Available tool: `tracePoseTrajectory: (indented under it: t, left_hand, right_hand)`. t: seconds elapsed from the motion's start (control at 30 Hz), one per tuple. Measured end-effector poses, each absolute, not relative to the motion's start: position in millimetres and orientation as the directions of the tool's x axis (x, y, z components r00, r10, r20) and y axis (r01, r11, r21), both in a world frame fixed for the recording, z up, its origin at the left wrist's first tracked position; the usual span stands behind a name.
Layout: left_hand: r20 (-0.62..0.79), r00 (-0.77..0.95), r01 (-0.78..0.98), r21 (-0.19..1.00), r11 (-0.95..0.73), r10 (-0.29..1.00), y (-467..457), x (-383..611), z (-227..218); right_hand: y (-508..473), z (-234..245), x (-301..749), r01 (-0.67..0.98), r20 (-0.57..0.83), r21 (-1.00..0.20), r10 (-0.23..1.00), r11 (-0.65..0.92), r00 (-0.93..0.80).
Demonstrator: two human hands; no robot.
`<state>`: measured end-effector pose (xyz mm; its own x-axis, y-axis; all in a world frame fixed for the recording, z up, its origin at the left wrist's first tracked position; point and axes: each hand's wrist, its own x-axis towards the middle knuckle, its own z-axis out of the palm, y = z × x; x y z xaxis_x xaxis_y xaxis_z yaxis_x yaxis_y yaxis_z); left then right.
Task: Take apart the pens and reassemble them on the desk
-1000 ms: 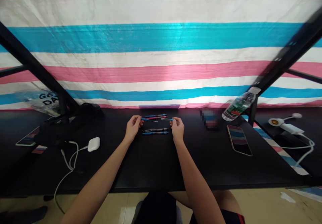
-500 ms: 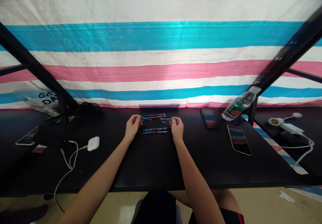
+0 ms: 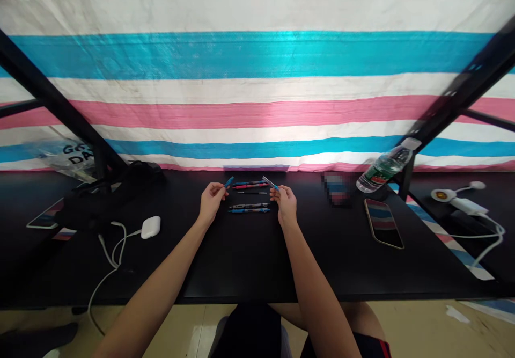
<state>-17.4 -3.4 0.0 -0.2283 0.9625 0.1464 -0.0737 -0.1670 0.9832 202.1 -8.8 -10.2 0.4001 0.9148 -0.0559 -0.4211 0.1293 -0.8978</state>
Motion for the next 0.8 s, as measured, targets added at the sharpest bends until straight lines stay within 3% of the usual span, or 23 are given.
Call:
tracePoseTrajectory:
  t: [0.13, 0.37, 0.8]
  left_hand:
    - [0.128, -0.179, -0.07, 0.987, -0.142, 0.975, -4.3, -17.6, 2.4]
    - [0.144, -0.154, 0.025, 0.99, -0.142, 0.977, -2.8, -18.1, 0.0]
    - [0.129, -0.165, -0.045, 0.989, -0.138, 0.978, 2.3, -18.9, -7.5]
  right_hand:
    - [-8.5, -11.3, 205.5, -0.487, -0.079, -0.865, 0.923, 0.124, 0.376]
    - [-9.5, -11.3, 206.3, -0.428, -0.051, -0.897, 0.939, 0.106, 0.34]
    - [-10.2, -12.0, 205.8, -0.426, -0.029, -0.898, 0.949, 0.114, 0.314]
